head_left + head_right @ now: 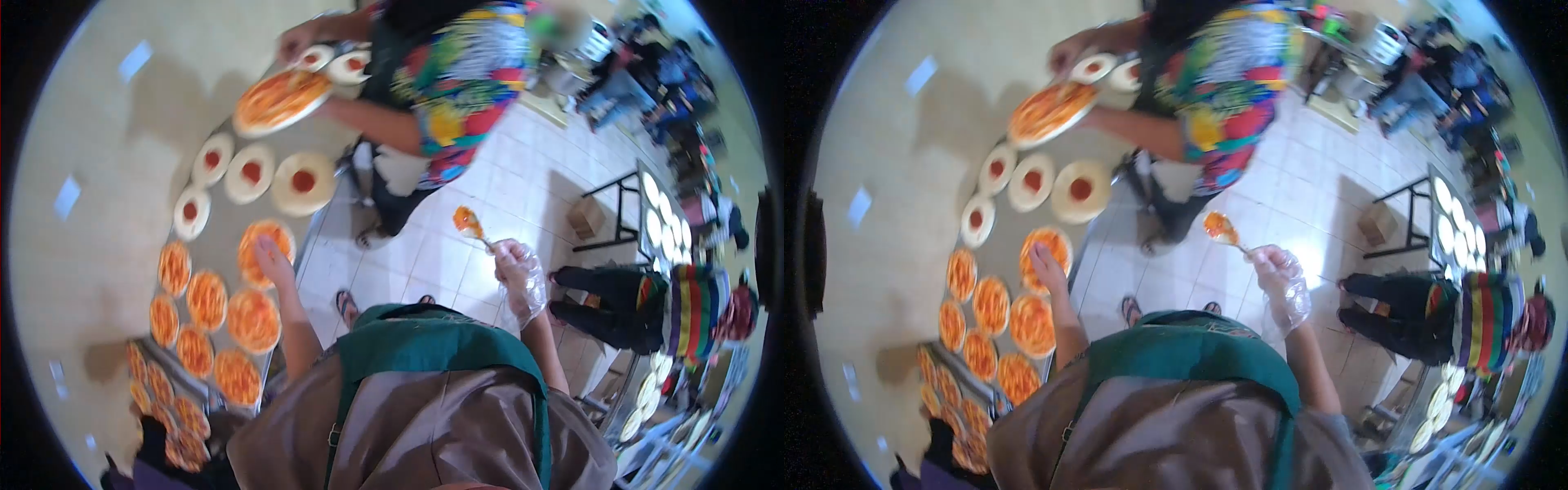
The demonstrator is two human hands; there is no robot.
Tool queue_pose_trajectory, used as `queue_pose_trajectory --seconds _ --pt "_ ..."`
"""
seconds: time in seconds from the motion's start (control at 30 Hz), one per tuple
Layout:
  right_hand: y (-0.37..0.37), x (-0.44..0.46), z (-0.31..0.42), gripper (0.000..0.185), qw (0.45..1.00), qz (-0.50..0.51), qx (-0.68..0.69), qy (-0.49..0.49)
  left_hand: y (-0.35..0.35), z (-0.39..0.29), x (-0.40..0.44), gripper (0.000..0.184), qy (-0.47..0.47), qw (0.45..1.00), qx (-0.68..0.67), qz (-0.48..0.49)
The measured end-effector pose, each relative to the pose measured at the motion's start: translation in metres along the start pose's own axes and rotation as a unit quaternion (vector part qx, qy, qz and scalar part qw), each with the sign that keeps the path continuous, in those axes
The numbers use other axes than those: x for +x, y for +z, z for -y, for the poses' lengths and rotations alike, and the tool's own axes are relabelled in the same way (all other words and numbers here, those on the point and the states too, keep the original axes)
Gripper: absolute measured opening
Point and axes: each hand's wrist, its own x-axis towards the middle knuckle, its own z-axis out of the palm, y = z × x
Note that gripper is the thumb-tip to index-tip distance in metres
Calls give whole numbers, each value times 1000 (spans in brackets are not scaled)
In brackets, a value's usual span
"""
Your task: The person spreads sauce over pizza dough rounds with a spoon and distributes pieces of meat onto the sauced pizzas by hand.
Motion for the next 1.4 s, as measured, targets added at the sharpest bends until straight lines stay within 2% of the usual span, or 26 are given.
queue_pose_trajectory --seconds 0.03,0.1,0.17,0.27,0.37,0.4,0.43,0.47,0.5,0.53,0.57,0.67,0.73,0.8,0.93,0.97,1.1,1.23,1.4 --pt "-21 -3 -4 15 999 -38 19 -6 22 -16 -28 34 27 999 -1 23" --pt "-66 -12 -2 15 994 -98 46 3 74 15 -80 34 21 993 35 106" --pt "-106 -15 -2 16 987 -138 76 11 126 35 -124 35 -74 971 -116 195" --pt "-144 -6 6 25 975 -202 91 14 161 -31 -148 36 -118 918 -53 375" --pt "-168 24 8 24 968 -216 124 -10 199 1 -144 34 -157 876 6 455" --pt "-174 40 11 24 967 -219 131 -19 207 8 -141 35 -139 871 63 467" --pt "-178 60 17 24 967 -225 121 2 213 19 -138 37 -121 862 120 477" --pt "-183 83 22 23 970 -225 85 16 221 34 -135 40 -149 847 156 486" --pt "-187 107 29 22 974 -207 92 17 227 56 -134 43 -177 828 192 495" --pt "-191 131 35 21 977 -189 100 18 229 95 -133 44 -154 811 232 515" --pt "-198 157 40 21 977 -181 109 16 232 125 -132 45 -129 791 271 533" --pt "-217 241 55 22 978 -163 128 21 259 122 -134 46 -194 697 365 586" --pt "-233 293 76 24 980 -158 116 46 292 106 -133 46 -244 677 364 591" --pt "-249 347 89 24 977 -133 157 53 332 88 -127 46 -278 681 346 582" --pt "-271 436 130 22 984 -104 134 54 423 58 -102 47 -315 733 270 540" --pt "-276 460 133 21 979 -129 143 63 447 47 -94 47 -319 747 247 527" --pt "-310 545 133 21 971 -113 186 99 530 12 -73 48 -334 787 183 485" --pt "-357 649 122 24 969 -93 196 123 581 -5 -80 48 -366 811 169 425" --pt "-401 773 153 20 974 -62 193 102 627 -28 -119 49 -436 808 190 349"
